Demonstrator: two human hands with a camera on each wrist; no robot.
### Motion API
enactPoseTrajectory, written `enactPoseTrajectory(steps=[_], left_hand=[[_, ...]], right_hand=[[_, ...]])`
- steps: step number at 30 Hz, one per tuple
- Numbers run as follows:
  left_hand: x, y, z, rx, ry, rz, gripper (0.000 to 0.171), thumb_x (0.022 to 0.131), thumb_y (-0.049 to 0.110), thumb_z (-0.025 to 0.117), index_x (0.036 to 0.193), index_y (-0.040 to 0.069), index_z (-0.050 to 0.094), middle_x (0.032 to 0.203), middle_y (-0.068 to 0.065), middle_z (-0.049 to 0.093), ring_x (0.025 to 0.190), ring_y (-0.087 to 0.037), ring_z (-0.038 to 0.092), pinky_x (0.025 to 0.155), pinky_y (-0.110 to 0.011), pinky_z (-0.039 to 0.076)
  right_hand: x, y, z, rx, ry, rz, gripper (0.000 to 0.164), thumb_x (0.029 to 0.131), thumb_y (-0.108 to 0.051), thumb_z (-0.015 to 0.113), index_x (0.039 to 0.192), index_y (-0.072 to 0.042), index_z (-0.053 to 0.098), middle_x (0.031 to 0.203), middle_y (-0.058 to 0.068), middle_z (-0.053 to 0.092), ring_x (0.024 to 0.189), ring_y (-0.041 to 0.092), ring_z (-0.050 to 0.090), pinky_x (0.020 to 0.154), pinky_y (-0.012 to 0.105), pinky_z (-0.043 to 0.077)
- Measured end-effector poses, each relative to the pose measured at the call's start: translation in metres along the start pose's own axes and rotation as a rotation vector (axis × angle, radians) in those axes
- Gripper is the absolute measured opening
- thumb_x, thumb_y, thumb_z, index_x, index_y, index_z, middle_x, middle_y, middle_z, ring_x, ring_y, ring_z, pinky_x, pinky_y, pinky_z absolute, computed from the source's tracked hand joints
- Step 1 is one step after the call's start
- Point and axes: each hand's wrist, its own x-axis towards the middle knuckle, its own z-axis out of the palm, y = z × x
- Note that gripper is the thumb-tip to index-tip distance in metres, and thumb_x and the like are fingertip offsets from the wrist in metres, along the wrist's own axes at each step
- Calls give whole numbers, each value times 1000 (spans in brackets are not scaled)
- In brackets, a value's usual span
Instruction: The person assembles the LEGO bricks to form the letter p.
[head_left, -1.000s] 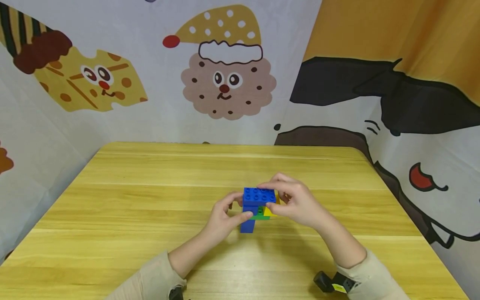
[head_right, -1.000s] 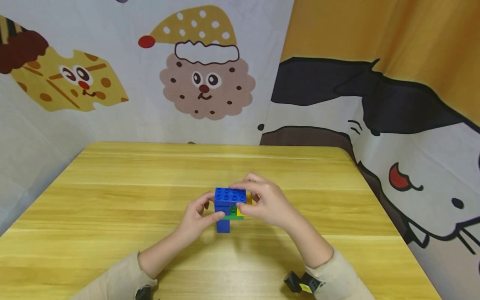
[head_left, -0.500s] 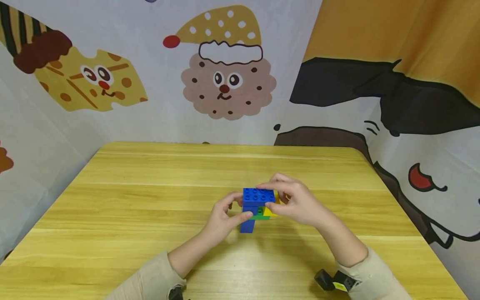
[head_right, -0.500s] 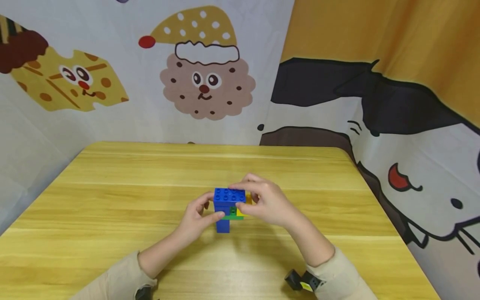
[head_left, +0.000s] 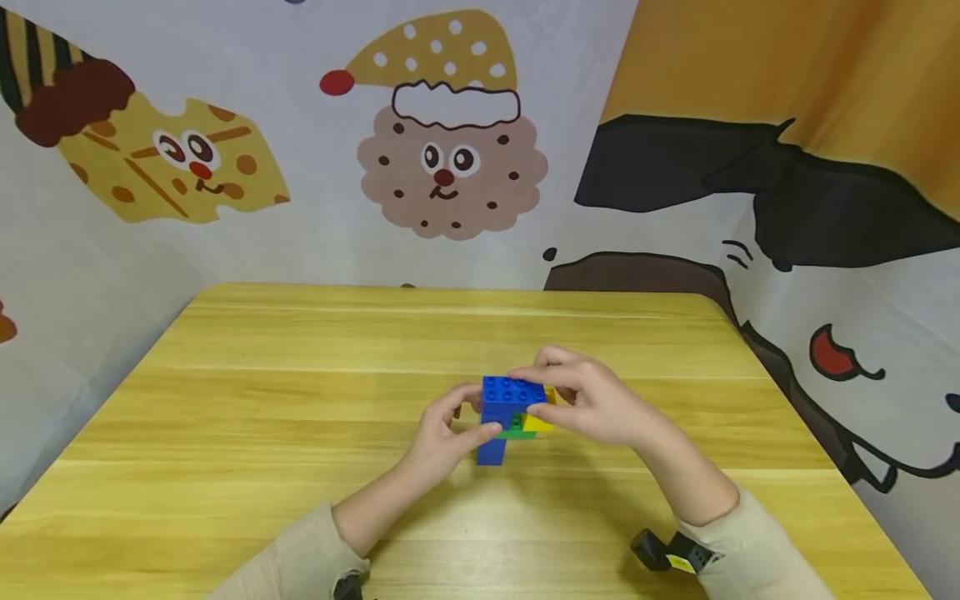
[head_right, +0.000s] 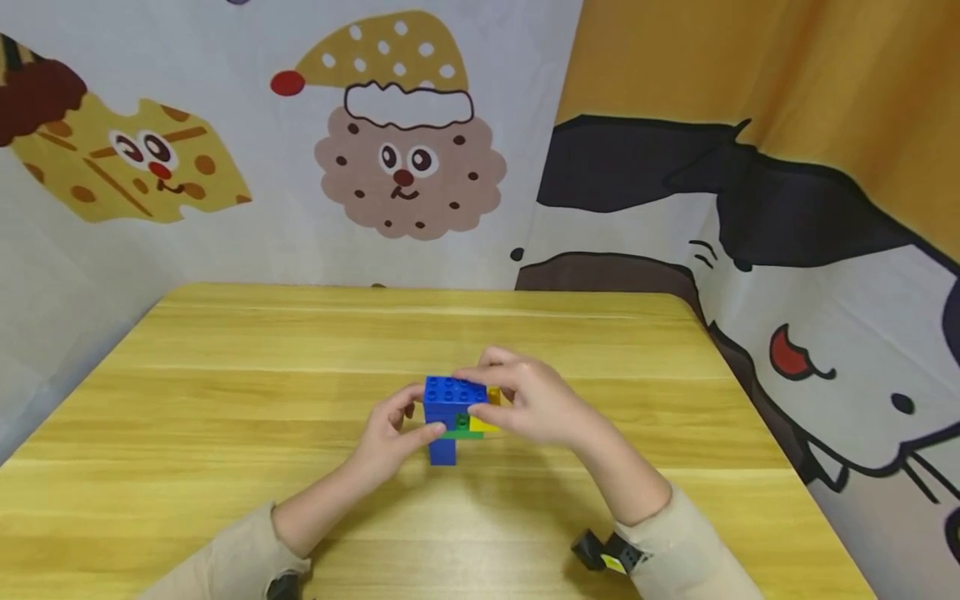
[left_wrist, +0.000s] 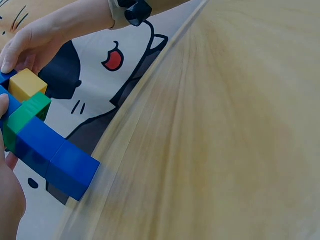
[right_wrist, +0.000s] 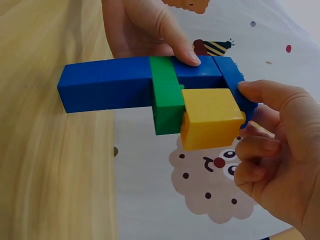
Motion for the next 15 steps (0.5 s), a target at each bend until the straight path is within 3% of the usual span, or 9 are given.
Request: enactPoseTrajectory(steps=[15], left_hand=[[-1, 1, 0, -9, 10, 0, 33, 84, 7, 73, 116, 11, 65, 93, 0, 59, 91, -35, 49, 79, -40, 31]], right_hand=[[9, -10, -9, -138, -114, 51, 38, 86, -14, 72, 124, -9, 65, 87, -8, 48, 58, 10, 39, 49, 23, 32]])
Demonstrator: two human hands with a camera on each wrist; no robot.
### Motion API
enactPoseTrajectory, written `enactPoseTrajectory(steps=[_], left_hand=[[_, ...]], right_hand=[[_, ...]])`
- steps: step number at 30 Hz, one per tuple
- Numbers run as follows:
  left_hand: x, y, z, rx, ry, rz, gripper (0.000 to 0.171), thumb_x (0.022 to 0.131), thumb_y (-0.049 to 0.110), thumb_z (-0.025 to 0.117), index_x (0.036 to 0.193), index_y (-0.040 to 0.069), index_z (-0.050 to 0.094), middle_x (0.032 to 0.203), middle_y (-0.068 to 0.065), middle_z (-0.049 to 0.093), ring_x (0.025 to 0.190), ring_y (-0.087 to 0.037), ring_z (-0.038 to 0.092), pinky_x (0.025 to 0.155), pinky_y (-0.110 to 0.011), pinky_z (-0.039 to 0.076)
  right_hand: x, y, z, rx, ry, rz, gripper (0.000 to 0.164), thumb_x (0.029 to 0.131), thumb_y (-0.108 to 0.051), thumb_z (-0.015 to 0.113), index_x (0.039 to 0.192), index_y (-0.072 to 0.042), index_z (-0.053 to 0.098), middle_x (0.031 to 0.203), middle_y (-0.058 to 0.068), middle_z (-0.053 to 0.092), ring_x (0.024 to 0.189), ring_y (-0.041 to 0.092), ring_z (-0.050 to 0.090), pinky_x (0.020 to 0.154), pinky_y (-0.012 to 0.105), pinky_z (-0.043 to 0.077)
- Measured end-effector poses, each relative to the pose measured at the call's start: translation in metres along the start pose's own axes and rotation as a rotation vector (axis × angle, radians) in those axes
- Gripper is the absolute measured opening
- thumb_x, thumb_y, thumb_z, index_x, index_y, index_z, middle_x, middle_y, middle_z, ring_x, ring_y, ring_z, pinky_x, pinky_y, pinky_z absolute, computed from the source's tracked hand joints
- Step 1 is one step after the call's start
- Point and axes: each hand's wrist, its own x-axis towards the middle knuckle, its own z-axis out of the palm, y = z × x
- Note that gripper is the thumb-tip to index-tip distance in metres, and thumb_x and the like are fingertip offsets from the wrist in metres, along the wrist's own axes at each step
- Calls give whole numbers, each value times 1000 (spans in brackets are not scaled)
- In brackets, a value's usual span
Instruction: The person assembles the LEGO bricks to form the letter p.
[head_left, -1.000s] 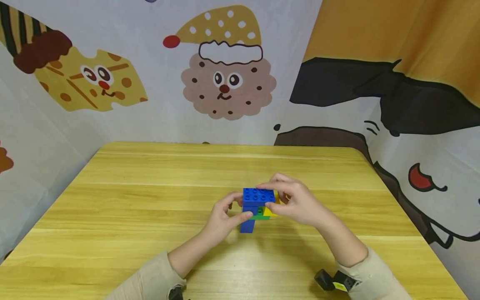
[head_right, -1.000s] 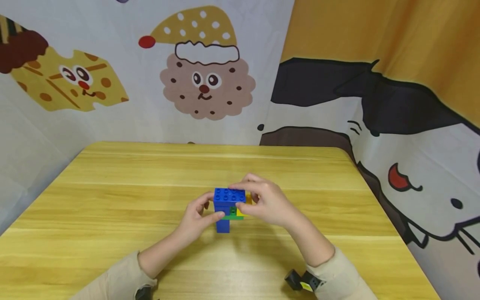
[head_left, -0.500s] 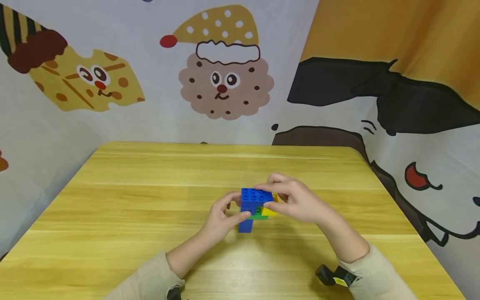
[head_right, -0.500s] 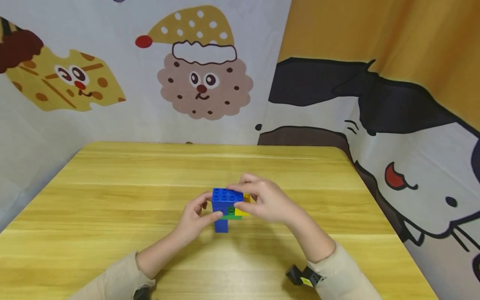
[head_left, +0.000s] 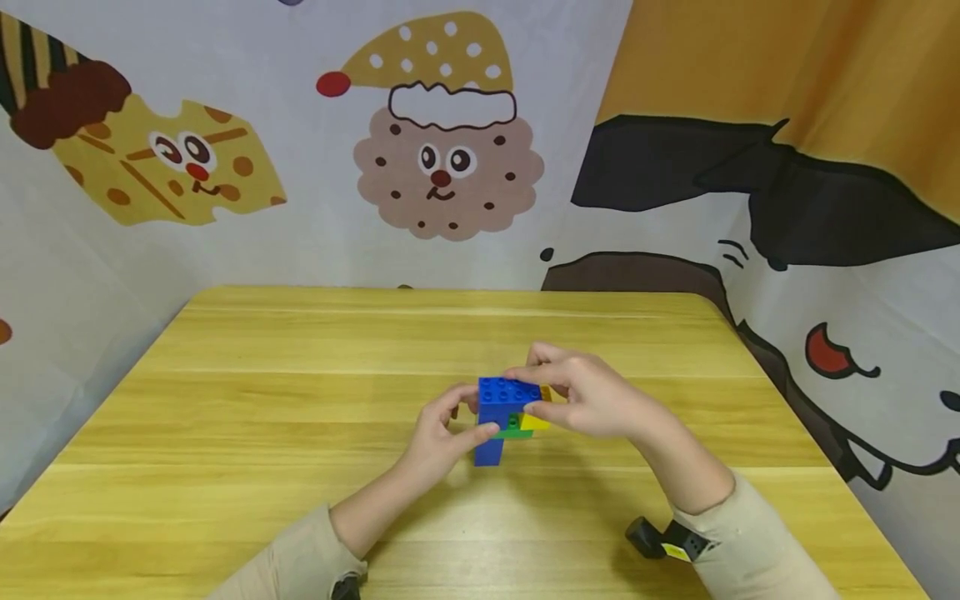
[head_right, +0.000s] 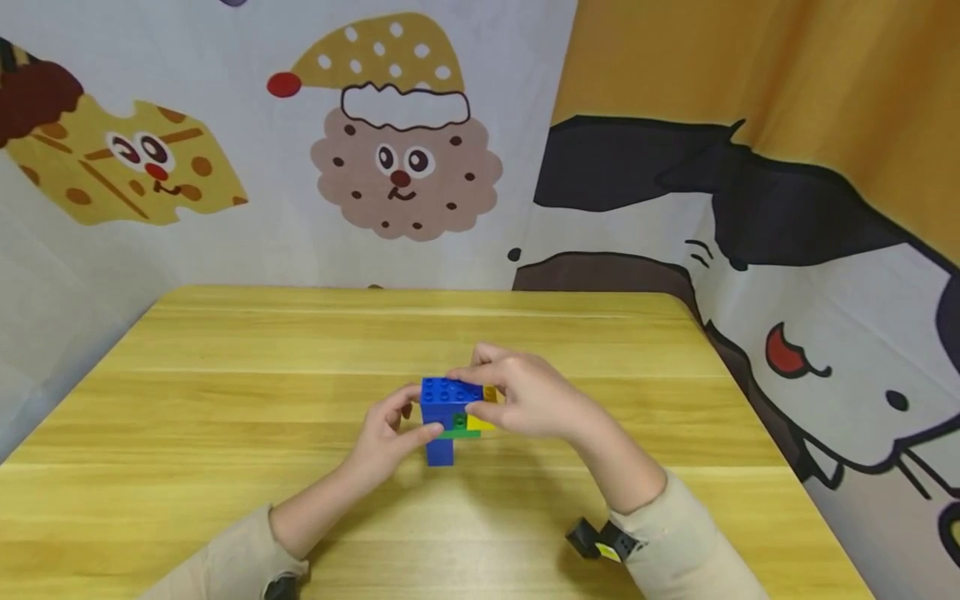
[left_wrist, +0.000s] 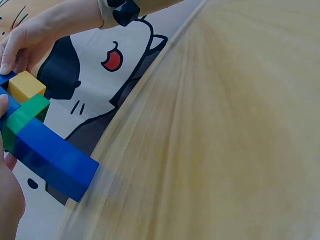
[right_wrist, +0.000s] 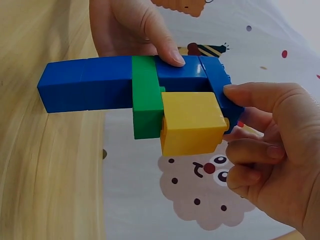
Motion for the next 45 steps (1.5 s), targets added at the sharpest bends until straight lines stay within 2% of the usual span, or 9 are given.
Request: enactPoseTrajectory(steps=[5, 10, 16, 19, 22, 29, 40, 45], left_hand=[[-1, 0, -1, 1, 0, 8, 33, 84, 8, 73, 116, 11, 65, 92, 0, 59, 91, -32, 50, 78, -40, 32], [-1, 0, 0, 8, 6, 14, 34, 84, 8, 74, 116, 11, 65, 93, 0, 59, 91, -31, 50, 78, -39, 32], [-1, 5, 2, 7, 9, -4, 34, 82, 0, 72, 115, 5, 64, 92, 0, 59, 91, -40, 49, 77, -40, 32], [-1, 13, 2, 0, 8, -5, 34, 82, -3, 72, 114, 1, 63, 91, -1, 59, 91, -45, 47, 76, -41, 32], [-1, 15, 2, 3, 11, -3, 34, 82, -3, 72, 114, 0, 63, 91, -1, 58, 91, -45, 47, 77, -42, 32], [0, -1, 0, 22, 9, -10, 35, 82, 7, 75, 115, 9, 65, 93, 1, 59, 93, -36, 50, 79, -39, 32], [-1, -1, 1, 40, 14, -33, 35, 83, 12, 76, 116, 12, 65, 94, 2, 60, 93, -33, 51, 80, -41, 34], [-1, -2, 1, 33, 14, -32, 36, 82, 10, 76, 117, 11, 65, 94, 1, 60, 92, -32, 51, 79, -39, 34]], right_hand=[[0, 1, 0, -15, -5, -2, 39, 86, -14, 72, 124, -10, 65, 87, -9, 48, 57, 11, 39, 49, 23, 32], [0, 1, -1, -79, -9, -8, 39, 86, -19, 73, 125, -14, 65, 90, -11, 50, 55, 8, 38, 47, 22, 31], [-2, 2, 0, -117, 26, -24, 39, 85, -21, 74, 123, -17, 66, 95, -14, 54, 54, 5, 39, 47, 22, 34], [-4, 5, 3, -101, 57, -23, 39, 85, -21, 74, 123, -18, 66, 100, -14, 57, 54, 5, 40, 47, 22, 36], [-6, 8, 6, -72, 91, -19, 39, 85, -21, 74, 123, -18, 66, 104, -13, 58, 55, 6, 42, 48, 22, 37], [-12, 18, 14, 5, 169, -59, 41, 85, -18, 75, 124, -13, 64, 110, -8, 62, 60, 8, 45, 49, 23, 39], [-28, 37, 28, 108, 266, -113, 57, 78, -2, 78, 131, -9, 58, 107, 2, 60, 58, 11, 44, 48, 26, 38], [-34, 43, 34, 135, 280, -94, 63, 78, 1, 77, 135, -10, 54, 113, 5, 61, 59, 10, 45, 48, 27, 40]])
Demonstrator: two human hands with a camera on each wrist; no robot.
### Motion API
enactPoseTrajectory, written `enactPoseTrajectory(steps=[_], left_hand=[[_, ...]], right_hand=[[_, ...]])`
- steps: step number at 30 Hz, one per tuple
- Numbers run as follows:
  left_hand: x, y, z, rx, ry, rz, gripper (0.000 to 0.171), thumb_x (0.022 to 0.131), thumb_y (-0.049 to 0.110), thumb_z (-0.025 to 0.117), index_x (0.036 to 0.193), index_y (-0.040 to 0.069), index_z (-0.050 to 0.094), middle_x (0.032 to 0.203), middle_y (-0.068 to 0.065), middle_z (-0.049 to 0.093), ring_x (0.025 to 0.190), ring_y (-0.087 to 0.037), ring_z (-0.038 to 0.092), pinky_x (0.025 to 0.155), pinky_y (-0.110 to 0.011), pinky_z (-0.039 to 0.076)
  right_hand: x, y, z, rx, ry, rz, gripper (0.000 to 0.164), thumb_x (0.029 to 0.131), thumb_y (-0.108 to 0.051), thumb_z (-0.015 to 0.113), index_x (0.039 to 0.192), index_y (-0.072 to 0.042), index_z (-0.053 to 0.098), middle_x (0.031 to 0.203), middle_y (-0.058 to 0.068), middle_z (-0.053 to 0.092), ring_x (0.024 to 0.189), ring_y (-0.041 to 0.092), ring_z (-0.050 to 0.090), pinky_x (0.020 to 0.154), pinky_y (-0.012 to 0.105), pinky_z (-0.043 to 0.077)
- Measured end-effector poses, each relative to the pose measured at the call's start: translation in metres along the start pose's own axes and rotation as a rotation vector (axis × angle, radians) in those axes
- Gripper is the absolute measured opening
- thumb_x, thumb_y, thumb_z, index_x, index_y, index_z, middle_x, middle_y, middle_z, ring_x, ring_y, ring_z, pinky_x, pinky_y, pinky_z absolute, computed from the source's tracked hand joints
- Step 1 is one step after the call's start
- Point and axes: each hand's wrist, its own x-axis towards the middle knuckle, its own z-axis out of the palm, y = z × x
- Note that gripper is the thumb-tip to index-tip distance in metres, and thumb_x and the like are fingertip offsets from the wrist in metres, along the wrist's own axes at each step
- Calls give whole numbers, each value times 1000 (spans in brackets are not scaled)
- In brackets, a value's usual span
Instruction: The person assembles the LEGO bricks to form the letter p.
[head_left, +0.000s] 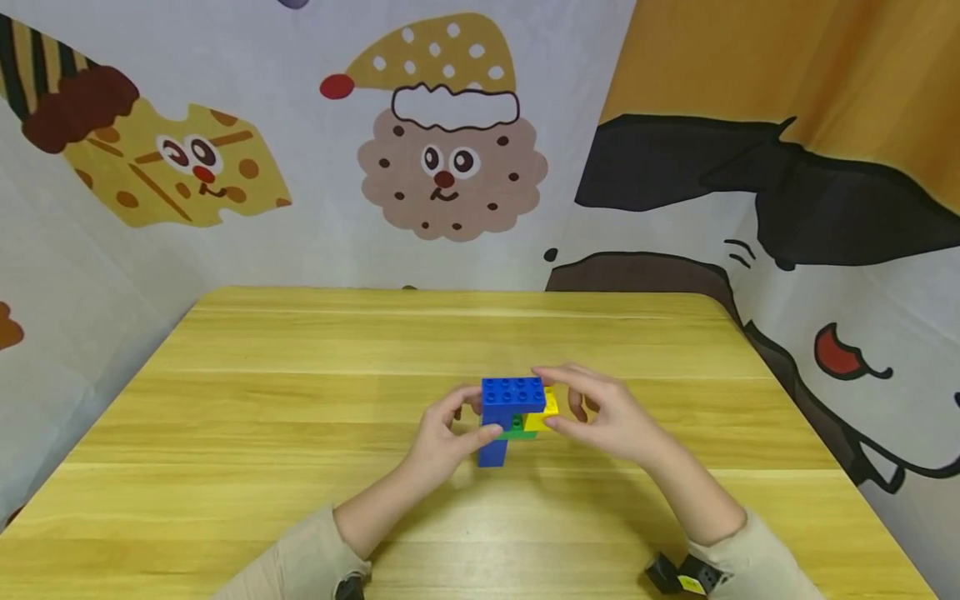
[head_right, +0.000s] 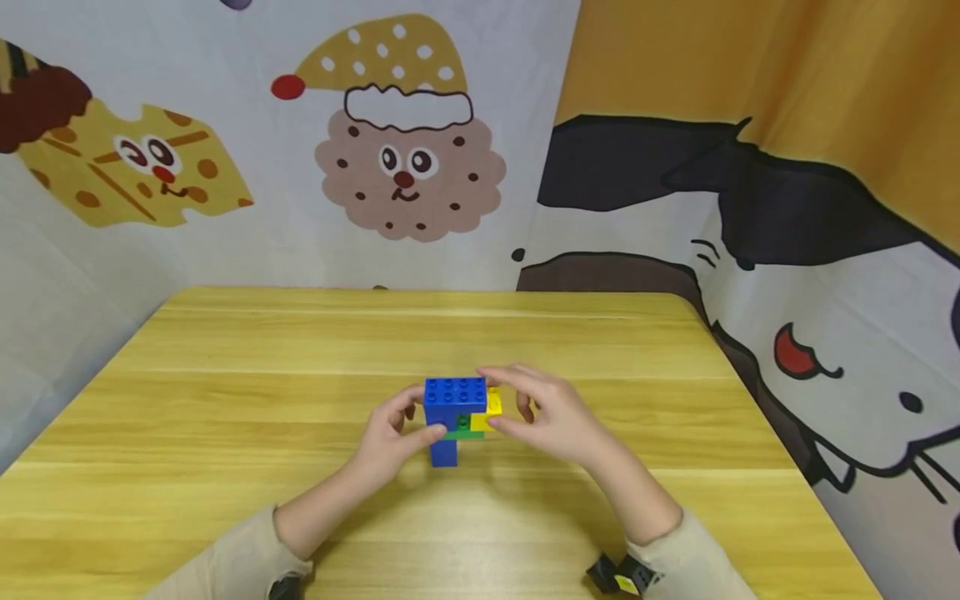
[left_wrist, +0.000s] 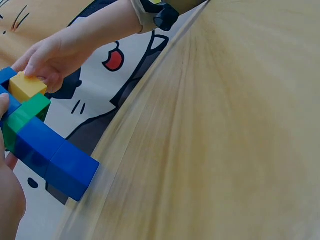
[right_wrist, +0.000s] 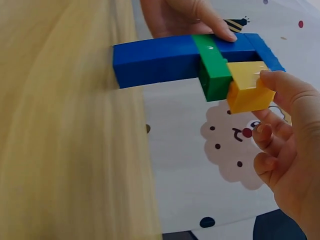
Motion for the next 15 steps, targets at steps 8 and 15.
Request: enactPoseTrajectory(steps=[8, 15], left_hand=[[-1, 0, 0, -3, -8, 3, 38, 83, 10, 75, 119, 10, 64, 96, 0, 60, 94, -35, 50, 81, -40, 34], [-1, 0, -4, 17, -38, 14, 44, 82, 9, 75, 124, 8, 61, 100, 0, 61, 96, -27, 52, 84, -44, 35]], right_hand=[[-8, 8, 4, 36, -8, 3, 67, 77, 4, 76, 137, -4, 49, 77, -2, 49, 58, 8, 45, 46, 26, 39], [-8, 11, 6, 64, -9, -12, 69, 77, 6, 75, 139, -6, 48, 72, 3, 47, 57, 8, 44, 46, 22, 37]])
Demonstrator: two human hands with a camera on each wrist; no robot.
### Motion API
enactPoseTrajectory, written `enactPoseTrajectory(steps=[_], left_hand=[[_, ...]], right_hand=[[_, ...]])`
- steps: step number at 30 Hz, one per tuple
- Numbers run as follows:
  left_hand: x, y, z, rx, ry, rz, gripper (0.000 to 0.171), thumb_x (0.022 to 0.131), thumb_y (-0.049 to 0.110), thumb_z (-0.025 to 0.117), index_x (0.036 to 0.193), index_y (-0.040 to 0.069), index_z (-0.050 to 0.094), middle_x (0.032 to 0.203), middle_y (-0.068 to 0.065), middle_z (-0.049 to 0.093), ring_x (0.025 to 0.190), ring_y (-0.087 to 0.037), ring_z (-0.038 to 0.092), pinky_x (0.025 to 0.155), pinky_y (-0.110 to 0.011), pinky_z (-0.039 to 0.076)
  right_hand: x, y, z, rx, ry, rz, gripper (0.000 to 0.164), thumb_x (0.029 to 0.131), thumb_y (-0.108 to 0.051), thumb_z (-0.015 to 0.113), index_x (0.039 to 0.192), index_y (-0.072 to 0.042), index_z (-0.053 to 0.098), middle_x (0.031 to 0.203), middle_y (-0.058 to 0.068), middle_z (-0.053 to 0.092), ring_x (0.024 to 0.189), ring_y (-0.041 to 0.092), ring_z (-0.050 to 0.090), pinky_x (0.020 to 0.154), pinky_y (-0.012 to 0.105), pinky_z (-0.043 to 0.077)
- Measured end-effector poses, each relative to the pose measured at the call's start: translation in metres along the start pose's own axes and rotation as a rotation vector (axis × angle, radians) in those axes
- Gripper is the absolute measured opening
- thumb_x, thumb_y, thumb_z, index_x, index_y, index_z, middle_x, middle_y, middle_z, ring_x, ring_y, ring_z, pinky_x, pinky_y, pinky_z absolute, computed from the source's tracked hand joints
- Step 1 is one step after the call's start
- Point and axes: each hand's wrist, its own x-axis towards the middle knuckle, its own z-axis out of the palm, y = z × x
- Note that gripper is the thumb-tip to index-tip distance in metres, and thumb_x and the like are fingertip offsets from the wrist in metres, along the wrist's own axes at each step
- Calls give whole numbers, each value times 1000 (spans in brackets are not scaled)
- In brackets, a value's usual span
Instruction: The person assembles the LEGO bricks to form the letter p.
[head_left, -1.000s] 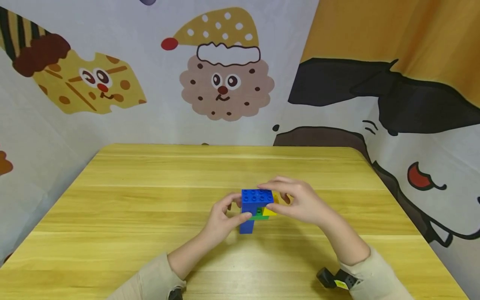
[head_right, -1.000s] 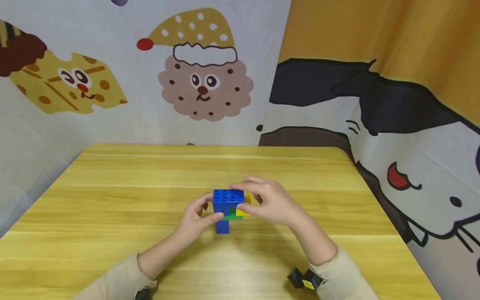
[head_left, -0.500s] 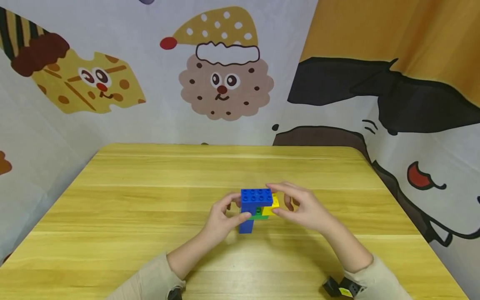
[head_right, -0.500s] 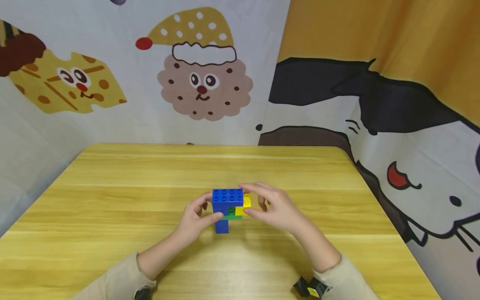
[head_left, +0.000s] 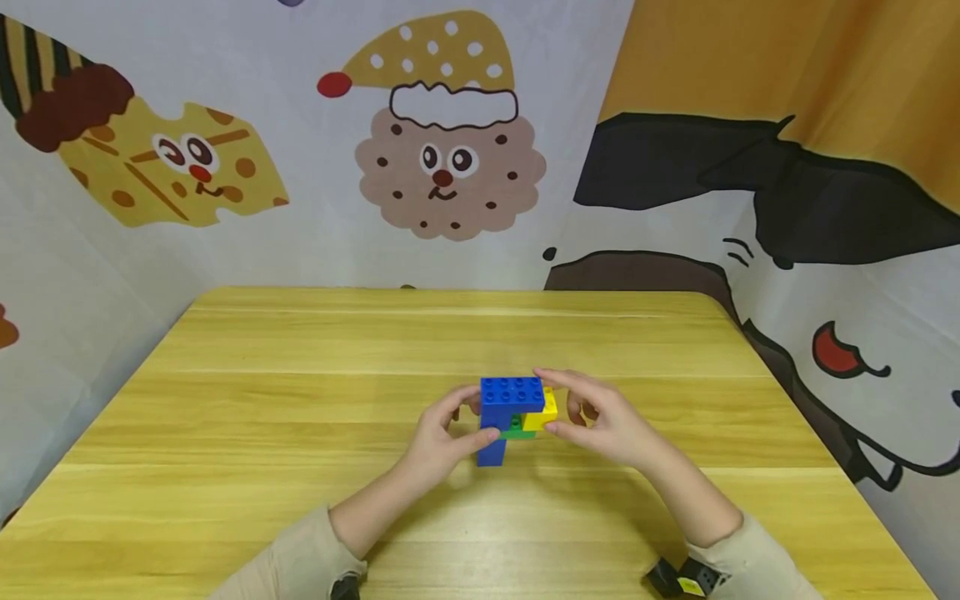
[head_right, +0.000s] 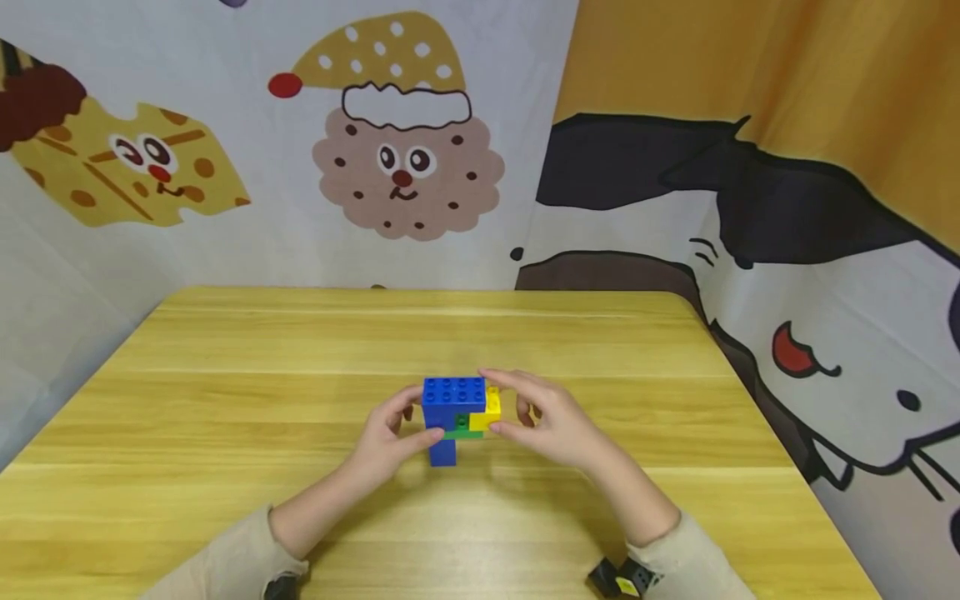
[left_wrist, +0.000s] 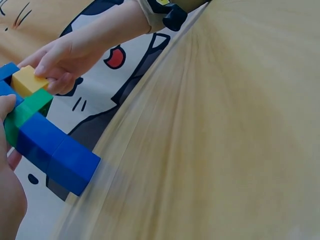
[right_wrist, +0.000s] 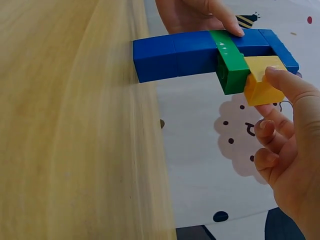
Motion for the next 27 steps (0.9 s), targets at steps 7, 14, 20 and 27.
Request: enactPoseTrajectory(steps=[7, 14, 20, 27], left_hand=[[-1, -4, -5, 2, -5, 35, 49, 80, 7, 77, 125, 10, 59, 100, 0, 61, 97, -29, 52, 83, -47, 35], [-2, -5, -5, 2, -5, 84, 53, 80, 5, 77, 128, 14, 56, 103, 0, 62, 97, -28, 52, 82, -49, 34], [-2, -2, -5, 1, 10, 130, 57, 80, 0, 75, 131, 11, 53, 101, -4, 62, 95, -32, 52, 80, -47, 35], [-1, -1, -5, -2, 28, 116, 61, 81, 1, 75, 136, 9, 51, 107, -6, 62, 94, -33, 52, 80, -44, 36]], right_hand=[[12, -36, -4, -9, 12, 4, 61, 73, 16, 73, 128, 11, 48, 67, 5, 46, 54, 12, 42, 46, 26, 37], [11, -37, -2, 3, 26, 8, 59, 72, 19, 72, 125, 13, 48, 68, 4, 45, 55, 13, 42, 46, 23, 36], [11, -37, -2, 13, 32, 12, 58, 72, 19, 71, 126, 12, 49, 66, 4, 44, 55, 14, 41, 48, 23, 37], [10, -34, -2, 39, 59, 36, 59, 74, 18, 70, 129, 7, 50, 63, 3, 42, 54, 15, 40, 48, 24, 36]])
